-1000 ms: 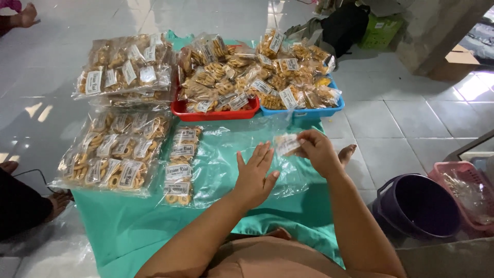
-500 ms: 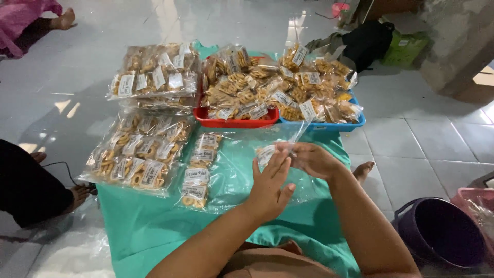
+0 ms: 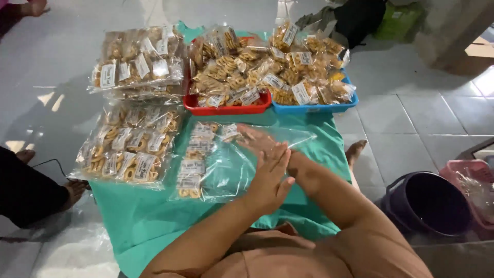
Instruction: Manually packing small individually wrapped snack packets into a larger clear plastic bag while sitting on the floor.
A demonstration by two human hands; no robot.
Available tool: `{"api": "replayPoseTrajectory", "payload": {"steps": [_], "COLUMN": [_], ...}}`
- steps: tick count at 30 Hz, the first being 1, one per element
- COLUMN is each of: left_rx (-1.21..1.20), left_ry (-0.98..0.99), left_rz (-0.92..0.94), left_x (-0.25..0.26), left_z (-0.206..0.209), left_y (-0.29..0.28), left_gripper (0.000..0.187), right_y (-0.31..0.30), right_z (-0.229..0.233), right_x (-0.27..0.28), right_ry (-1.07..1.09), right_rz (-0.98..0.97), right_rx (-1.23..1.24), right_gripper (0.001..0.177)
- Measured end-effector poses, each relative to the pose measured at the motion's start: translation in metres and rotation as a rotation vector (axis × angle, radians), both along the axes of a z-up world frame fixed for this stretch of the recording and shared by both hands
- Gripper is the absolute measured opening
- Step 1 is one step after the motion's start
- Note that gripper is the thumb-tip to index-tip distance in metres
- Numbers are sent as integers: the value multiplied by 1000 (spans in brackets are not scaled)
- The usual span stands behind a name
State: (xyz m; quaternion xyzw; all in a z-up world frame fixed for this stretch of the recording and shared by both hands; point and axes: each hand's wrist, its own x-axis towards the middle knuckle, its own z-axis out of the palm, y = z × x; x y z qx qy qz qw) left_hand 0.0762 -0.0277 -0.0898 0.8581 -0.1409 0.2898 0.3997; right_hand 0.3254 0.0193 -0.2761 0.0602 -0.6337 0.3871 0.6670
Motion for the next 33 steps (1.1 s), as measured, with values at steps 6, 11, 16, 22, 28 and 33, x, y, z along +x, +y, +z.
{"api": "replayPoseTrajectory", "payload": {"steps": [6,11,16,22,28,33], "left_rx": [-54,-42,515,469,494,446], "left_ry": [26,-9,76,481,490,480], "left_rz": [-63,144,745,574,590,551], "left_x": [-4,8,33,23,13,11], "left_z": [0,-11,-63,-66,-52,-47], "left_y": [7,65,136,139,130,128], "left_gripper": [74,58,36,50,53,49], "right_y": [-33,-48,-51,-45,-34,-36], "right_z": [-1,61,93,110,55,18], "right_x": [-5,-39,-59,-56,-15,27], "right_ry": [70,-474,-777,-865,-1246,-1281], "right_rz": [-333,-743,-1076,-1147,-1383,-1313], "right_rx": [-744,-559,-1025,-796,-680,-527], "right_gripper": [87,60,79,38,70,63]}}
